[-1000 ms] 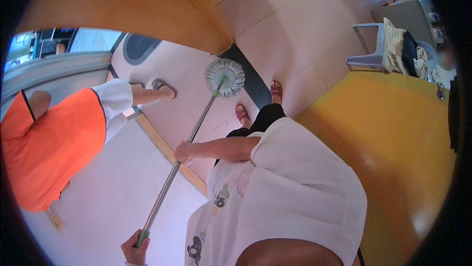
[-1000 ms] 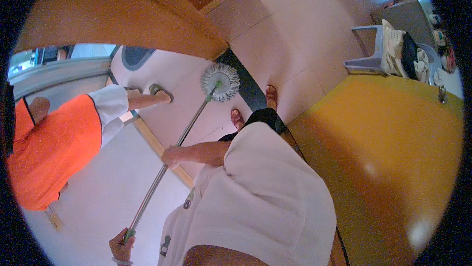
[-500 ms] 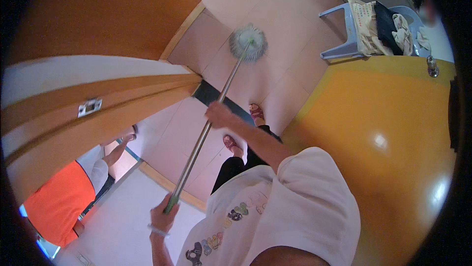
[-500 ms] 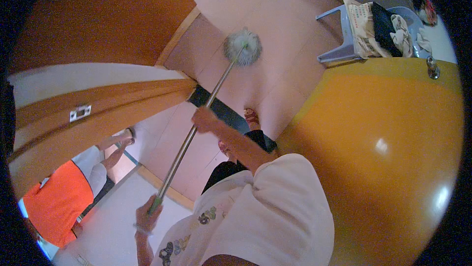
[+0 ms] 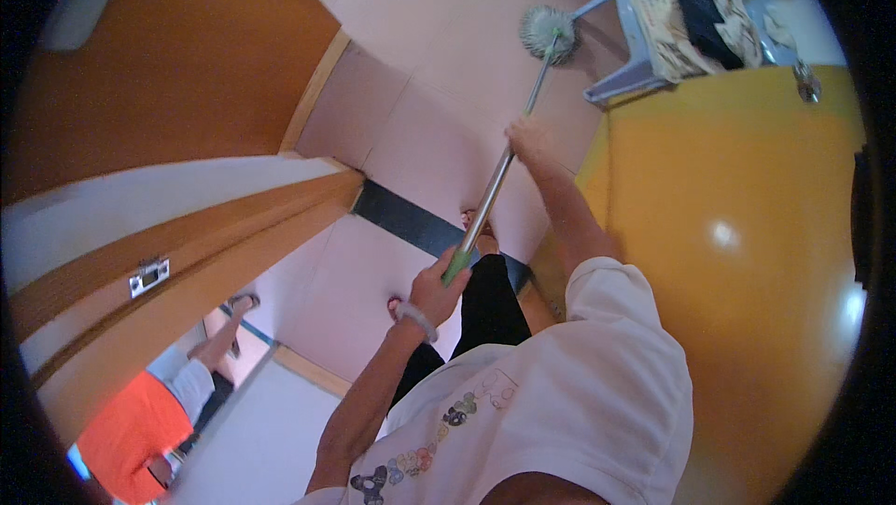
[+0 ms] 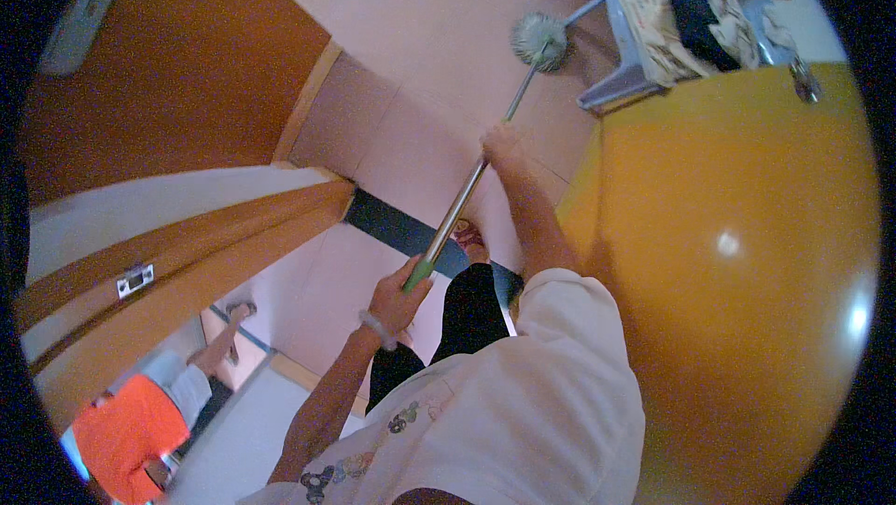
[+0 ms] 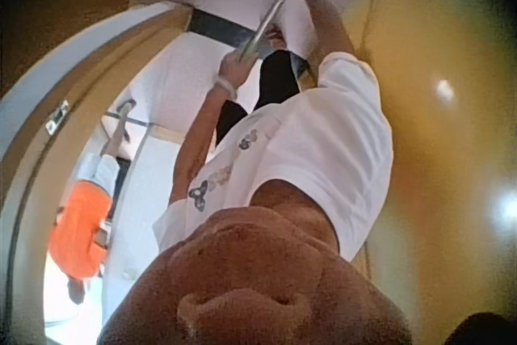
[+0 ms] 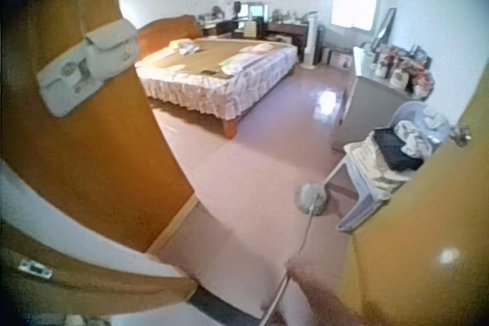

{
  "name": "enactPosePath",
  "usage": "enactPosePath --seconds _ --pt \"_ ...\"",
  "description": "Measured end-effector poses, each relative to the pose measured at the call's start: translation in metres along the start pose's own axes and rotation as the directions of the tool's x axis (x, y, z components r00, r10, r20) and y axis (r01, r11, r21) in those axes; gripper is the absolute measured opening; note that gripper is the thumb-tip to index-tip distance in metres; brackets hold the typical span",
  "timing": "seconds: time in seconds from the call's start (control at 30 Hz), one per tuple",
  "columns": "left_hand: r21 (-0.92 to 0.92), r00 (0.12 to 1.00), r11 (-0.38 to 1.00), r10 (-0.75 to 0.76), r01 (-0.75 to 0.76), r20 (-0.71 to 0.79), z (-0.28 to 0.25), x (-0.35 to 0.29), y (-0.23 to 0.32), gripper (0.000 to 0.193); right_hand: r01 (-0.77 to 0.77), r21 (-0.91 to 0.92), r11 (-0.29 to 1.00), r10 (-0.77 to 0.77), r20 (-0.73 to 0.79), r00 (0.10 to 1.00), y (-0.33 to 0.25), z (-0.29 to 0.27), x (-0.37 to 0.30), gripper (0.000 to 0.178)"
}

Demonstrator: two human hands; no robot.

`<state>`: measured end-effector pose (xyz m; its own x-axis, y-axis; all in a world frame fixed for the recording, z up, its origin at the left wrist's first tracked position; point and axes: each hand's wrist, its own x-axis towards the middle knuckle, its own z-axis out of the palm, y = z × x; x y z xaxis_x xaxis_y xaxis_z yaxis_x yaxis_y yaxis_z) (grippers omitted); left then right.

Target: The person mops the floor of several rooms and doorways using a mop, then rinses the mop head under a faucet in a sink.

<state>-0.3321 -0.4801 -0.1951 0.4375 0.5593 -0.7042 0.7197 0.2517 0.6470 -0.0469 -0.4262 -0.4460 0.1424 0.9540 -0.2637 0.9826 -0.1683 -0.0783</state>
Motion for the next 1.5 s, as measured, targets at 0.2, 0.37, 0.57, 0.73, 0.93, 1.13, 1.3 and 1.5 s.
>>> enactPosePath --seconds 0.2,0.37,0.57,0.73,0.93,1.13,1.3,1.5 --pt "0.186 0.992 0.975 0.124 -0.121 -0.002 -0.037 -0.117 -0.142 0.044 0.134 -0.155 0.979 -0.154 -0.13 0.979 -0.138 0.039 -0.132 0.015" --pt "0.297 0.997 0.952 0.06 -0.073 0.054 -0.111 -0.245 -0.265 0.049 0.142 -0.044 0.989 -0.138 0.083 0.987 -0.309 0.052 -0.227 0.012" --pt "0.372 0.999 0.927 0.024 -0.038 0.042 -0.231 -0.367 -0.394 0.045 0.346 0.278 0.896 -0.343 -0.06 0.937 -0.489 0.069 -0.306 0.012" --pt "0.461 0.995 0.882 0.098 -0.099 0.025 -0.231 -0.381 -0.336 0.045 0.367 0.429 0.825 -0.346 -0.129 0.929 -0.5 0.055 -0.312 0.013" --pt "0.515 0.997 0.854 0.052 -0.078 0.064 -0.179 -0.301 -0.261 0.046 0.169 0.319 0.933 -0.148 -0.089 0.985 -0.383 0.063 -0.277 0.014" --pt "0.429 0.976 0.884 0.12 -0.187 0.179 -0.074 -0.189 -0.135 0.053 0.022 0.123 0.992 -0.019 -0.026 0.999 -0.192 0.037 -0.223 0.009" --pt "0.246 0.931 0.916 0.25 -0.316 0.266 0.01 -0.11 -0.075 0.057 -0.081 0.085 0.993 0.084 -0.034 0.996 -0.054 0.05 -0.186 0.007" --pt "0.224 0.933 0.932 0.217 -0.285 0.287 0.049 -0.1 -0.077 0.056 -0.024 0.142 0.99 0.032 -0.054 0.998 -0.026 0.059 -0.198 0.006"
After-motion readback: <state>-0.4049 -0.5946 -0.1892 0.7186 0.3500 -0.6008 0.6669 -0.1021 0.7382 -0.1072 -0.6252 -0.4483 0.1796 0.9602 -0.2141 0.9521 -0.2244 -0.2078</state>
